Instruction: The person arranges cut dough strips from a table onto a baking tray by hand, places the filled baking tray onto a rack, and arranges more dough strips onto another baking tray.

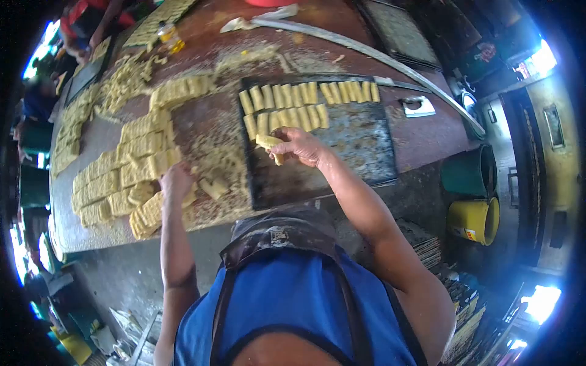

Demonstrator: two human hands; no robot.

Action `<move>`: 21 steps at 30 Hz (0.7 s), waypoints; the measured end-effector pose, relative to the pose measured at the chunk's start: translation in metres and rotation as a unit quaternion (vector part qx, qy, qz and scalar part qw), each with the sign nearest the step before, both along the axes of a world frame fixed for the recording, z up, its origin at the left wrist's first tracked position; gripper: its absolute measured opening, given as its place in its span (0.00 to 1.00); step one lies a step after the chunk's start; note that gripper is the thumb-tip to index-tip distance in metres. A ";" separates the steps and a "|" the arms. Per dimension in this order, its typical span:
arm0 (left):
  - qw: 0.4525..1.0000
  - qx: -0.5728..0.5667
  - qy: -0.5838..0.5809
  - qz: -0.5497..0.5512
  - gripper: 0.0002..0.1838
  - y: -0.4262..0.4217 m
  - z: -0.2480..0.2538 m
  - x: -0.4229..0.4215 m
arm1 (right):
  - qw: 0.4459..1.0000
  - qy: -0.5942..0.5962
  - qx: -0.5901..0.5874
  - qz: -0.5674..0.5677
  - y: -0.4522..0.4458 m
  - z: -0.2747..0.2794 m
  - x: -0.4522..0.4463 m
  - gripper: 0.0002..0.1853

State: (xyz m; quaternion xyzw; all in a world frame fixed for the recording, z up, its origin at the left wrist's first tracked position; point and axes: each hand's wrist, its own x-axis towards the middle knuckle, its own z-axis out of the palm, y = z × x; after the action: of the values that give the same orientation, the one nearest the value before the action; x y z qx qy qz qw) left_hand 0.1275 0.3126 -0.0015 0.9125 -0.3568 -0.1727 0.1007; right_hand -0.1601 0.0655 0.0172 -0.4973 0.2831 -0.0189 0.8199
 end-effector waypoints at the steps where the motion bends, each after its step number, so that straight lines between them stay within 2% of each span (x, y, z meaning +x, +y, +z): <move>1: 0.999 -0.046 0.014 0.010 0.17 -0.005 -0.008 -0.001 | 0.999 -0.008 -0.011 -0.041 -0.017 0.003 -0.023 0.23; 2: 0.999 -0.048 0.011 0.002 0.17 -0.021 0.002 -0.018 | 0.996 -0.007 -0.044 -0.075 -0.035 -0.001 -0.047 0.23; 3: 0.993 -0.106 0.034 0.046 0.17 -0.034 0.022 -0.035 | 0.988 -0.003 -0.070 -0.135 -0.053 -0.008 -0.069 0.21; 4: 0.981 -0.162 0.056 0.089 0.17 -0.047 0.041 -0.052 | 0.976 0.063 -0.148 -0.146 -0.071 -0.009 -0.087 0.19; 5: 0.982 -0.159 0.050 0.085 0.17 -0.069 0.056 -0.072 | 0.954 0.129 -0.223 -0.154 -0.090 -0.009 -0.100 0.17; 6: 0.977 -0.191 0.078 0.054 0.18 -0.095 0.070 -0.098 | 0.935 0.133 -0.281 -0.172 -0.108 -0.022 -0.110 0.15; 7: 0.969 -0.222 0.108 0.023 0.20 -0.121 0.078 -0.124 | 0.911 0.141 -0.347 -0.171 -0.110 -0.005 -0.112 0.16; 10: 0.949 -0.182 0.252 -0.044 0.24 -0.200 0.064 -0.184 | 0.801 0.250 -0.536 -0.091 -0.126 -0.011 -0.109 0.18; 11: 0.944 -0.154 0.285 -0.062 0.25 -0.225 0.057 -0.201 | 0.801 0.243 -0.539 -0.096 -0.130 -0.014 -0.108 0.18; 13: 0.947 -0.122 0.262 -0.142 0.24 -0.263 0.045 -0.227 | 0.752 0.273 -0.588 -0.114 -0.132 -0.020 -0.105 0.15; 15: 0.956 -0.121 0.219 -0.152 0.22 -0.293 0.033 -0.238 | 0.746 0.256 -0.601 -0.130 -0.134 -0.017 -0.107 0.14; 17: 0.962 -0.124 0.181 -0.162 0.20 -0.305 0.015 -0.241 | 0.775 0.281 -0.552 -0.125 -0.138 -0.008 -0.105 0.16; 19: 0.962 -0.161 0.097 -0.198 0.19 -0.308 0.003 -0.236 | 0.782 0.281 -0.532 -0.161 -0.143 -0.011 -0.108 0.18; 21: 0.962 -0.171 0.089 -0.195 0.17 -0.305 0.003 -0.239 | 0.816 0.278 -0.479 -0.166 -0.143 -0.009 -0.116 0.19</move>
State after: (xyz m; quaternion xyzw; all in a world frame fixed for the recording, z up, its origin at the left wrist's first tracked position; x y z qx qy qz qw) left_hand -0.1115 0.0072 0.0013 0.7753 -0.5418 -0.2057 0.2511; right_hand -0.2764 -0.0775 0.0084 -0.7566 0.5323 -0.1490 0.3493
